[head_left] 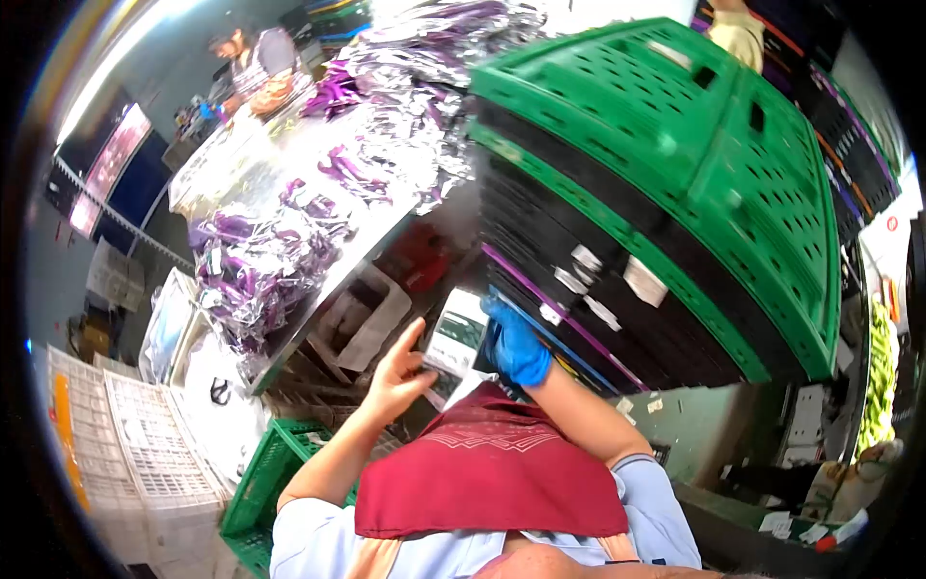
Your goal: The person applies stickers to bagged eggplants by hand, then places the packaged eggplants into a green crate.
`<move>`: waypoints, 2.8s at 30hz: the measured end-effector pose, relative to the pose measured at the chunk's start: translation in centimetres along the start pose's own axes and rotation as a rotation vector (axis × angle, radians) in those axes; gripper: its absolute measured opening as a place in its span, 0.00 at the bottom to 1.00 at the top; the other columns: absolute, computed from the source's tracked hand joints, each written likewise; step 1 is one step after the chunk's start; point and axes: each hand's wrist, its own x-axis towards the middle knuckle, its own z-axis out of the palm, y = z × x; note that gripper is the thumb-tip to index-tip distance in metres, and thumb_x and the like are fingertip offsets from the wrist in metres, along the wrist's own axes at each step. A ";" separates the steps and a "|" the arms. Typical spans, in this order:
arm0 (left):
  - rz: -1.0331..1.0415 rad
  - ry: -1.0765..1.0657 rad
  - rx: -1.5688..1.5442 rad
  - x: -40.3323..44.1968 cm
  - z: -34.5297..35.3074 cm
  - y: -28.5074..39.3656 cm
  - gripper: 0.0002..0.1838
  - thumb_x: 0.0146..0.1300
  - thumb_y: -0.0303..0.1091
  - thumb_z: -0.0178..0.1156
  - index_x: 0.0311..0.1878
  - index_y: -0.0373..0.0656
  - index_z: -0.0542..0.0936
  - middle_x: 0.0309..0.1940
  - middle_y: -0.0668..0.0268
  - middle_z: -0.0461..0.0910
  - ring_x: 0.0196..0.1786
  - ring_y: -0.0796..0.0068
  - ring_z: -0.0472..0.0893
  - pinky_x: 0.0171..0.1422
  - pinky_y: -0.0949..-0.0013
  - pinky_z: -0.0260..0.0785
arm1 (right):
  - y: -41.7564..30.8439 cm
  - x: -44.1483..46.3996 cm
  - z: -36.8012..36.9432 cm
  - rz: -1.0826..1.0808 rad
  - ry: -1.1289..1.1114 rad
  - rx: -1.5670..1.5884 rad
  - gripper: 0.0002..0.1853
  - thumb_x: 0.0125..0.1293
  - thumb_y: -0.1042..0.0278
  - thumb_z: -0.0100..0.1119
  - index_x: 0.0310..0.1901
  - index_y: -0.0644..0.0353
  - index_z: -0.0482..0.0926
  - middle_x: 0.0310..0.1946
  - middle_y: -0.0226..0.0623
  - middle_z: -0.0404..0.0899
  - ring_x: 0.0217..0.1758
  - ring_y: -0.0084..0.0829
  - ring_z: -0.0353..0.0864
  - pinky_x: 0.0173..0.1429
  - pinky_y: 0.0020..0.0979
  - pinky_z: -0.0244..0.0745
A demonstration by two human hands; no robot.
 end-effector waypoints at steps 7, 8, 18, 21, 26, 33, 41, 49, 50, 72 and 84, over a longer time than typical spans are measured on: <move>-0.033 0.049 -0.300 3.0 -9.4 -1.2 0.29 0.57 0.37 0.56 0.59 0.39 0.60 0.54 0.60 0.67 0.58 0.69 0.65 0.61 0.65 0.55 | 1.9 11.2 5.4 0.003 -0.035 -0.629 0.13 0.56 0.80 0.51 0.45 0.63 0.74 0.39 0.32 0.77 0.40 0.23 0.75 0.48 0.25 0.70; 0.021 0.065 -0.360 4.1 -10.6 -1.0 0.28 0.57 0.35 0.56 0.59 0.39 0.60 0.53 0.60 0.67 0.57 0.69 0.66 0.61 0.65 0.56 | 2.6 12.5 5.6 0.035 -0.055 -0.741 0.13 0.56 0.81 0.52 0.45 0.63 0.74 0.39 0.32 0.77 0.41 0.22 0.75 0.49 0.25 0.70; 0.284 0.258 -0.399 9.9 -17.8 2.2 0.19 0.59 0.22 0.49 0.56 0.35 0.66 0.47 0.63 0.73 0.49 0.78 0.71 0.55 0.74 0.62 | 3.7 19.0 10.0 0.211 -0.129 -1.002 0.15 0.59 0.71 0.55 0.48 0.63 0.72 0.41 0.29 0.74 0.44 0.18 0.70 0.51 0.23 0.66; 0.198 0.198 -0.333 10.8 -19.1 3.0 0.20 0.59 0.22 0.49 0.56 0.35 0.66 0.45 0.63 0.74 0.47 0.78 0.73 0.53 0.74 0.64 | 3.8 21.7 10.8 -0.057 -0.048 -0.913 0.12 0.60 0.68 0.55 0.43 0.64 0.73 0.39 0.30 0.75 0.43 0.19 0.71 0.49 0.23 0.67; 0.040 0.259 -0.423 11.5 -19.8 1.2 0.16 0.59 0.26 0.52 0.51 0.35 0.69 0.41 0.64 0.75 0.43 0.78 0.74 0.50 0.72 0.66 | 4.7 26.5 9.5 -0.065 0.018 -0.672 0.10 0.58 0.75 0.54 0.42 0.63 0.74 0.35 0.31 0.77 0.37 0.20 0.75 0.41 0.21 0.72; -0.041 0.472 -0.571 11.7 -22.7 0.6 0.11 0.58 0.30 0.54 0.43 0.34 0.75 0.38 0.65 0.77 0.39 0.80 0.75 0.46 0.74 0.67 | 5.6 34.2 8.6 0.237 -0.128 -0.521 0.10 0.58 0.75 0.54 0.42 0.61 0.74 0.34 0.32 0.77 0.35 0.22 0.76 0.41 0.24 0.73; 0.014 0.740 -0.486 12.2 -24.5 -1.4 0.15 0.57 0.28 0.55 0.47 0.34 0.74 0.39 0.64 0.77 0.41 0.81 0.74 0.49 0.76 0.65 | 5.3 42.0 9.5 -0.241 -0.333 -1.346 0.10 0.57 0.73 0.58 0.41 0.62 0.73 0.30 0.27 0.75 0.30 0.16 0.69 0.35 0.20 0.67; -0.004 0.823 -0.517 13.0 -24.3 -2.5 0.12 0.58 0.26 0.54 0.45 0.32 0.75 0.39 0.65 0.77 0.40 0.81 0.74 0.47 0.77 0.65 | 5.8 39.1 10.6 0.084 -0.981 -1.975 0.09 0.54 0.64 0.56 0.34 0.60 0.76 0.30 0.42 0.75 0.34 0.41 0.75 0.38 0.33 0.71; -0.039 0.785 -0.557 13.1 -24.4 -2.4 0.12 0.58 0.26 0.54 0.45 0.32 0.75 0.38 0.65 0.77 0.40 0.81 0.74 0.46 0.77 0.65 | 5.7 39.0 10.4 0.106 -1.018 -1.950 0.09 0.54 0.64 0.55 0.34 0.59 0.76 0.30 0.42 0.75 0.34 0.42 0.75 0.38 0.34 0.71; -0.325 0.464 -0.531 17.6 -24.7 -4.0 0.13 0.58 0.27 0.54 0.45 0.29 0.73 0.35 0.63 0.78 0.35 0.79 0.76 0.41 0.75 0.70 | -2.1 68.2 7.1 -0.577 -0.428 -1.884 0.09 0.55 0.67 0.51 0.34 0.63 0.74 0.24 0.47 0.75 0.27 0.40 0.76 0.34 0.32 0.69; -0.409 0.423 -0.505 19.0 -25.7 -3.9 0.14 0.58 0.29 0.54 0.46 0.32 0.74 0.35 0.65 0.78 0.35 0.82 0.75 0.40 0.77 0.69 | 1.7 59.5 -2.2 -1.013 -0.986 -2.381 0.07 0.48 0.70 0.52 0.31 0.56 0.70 0.32 0.33 0.72 0.40 0.31 0.71 0.46 0.37 0.64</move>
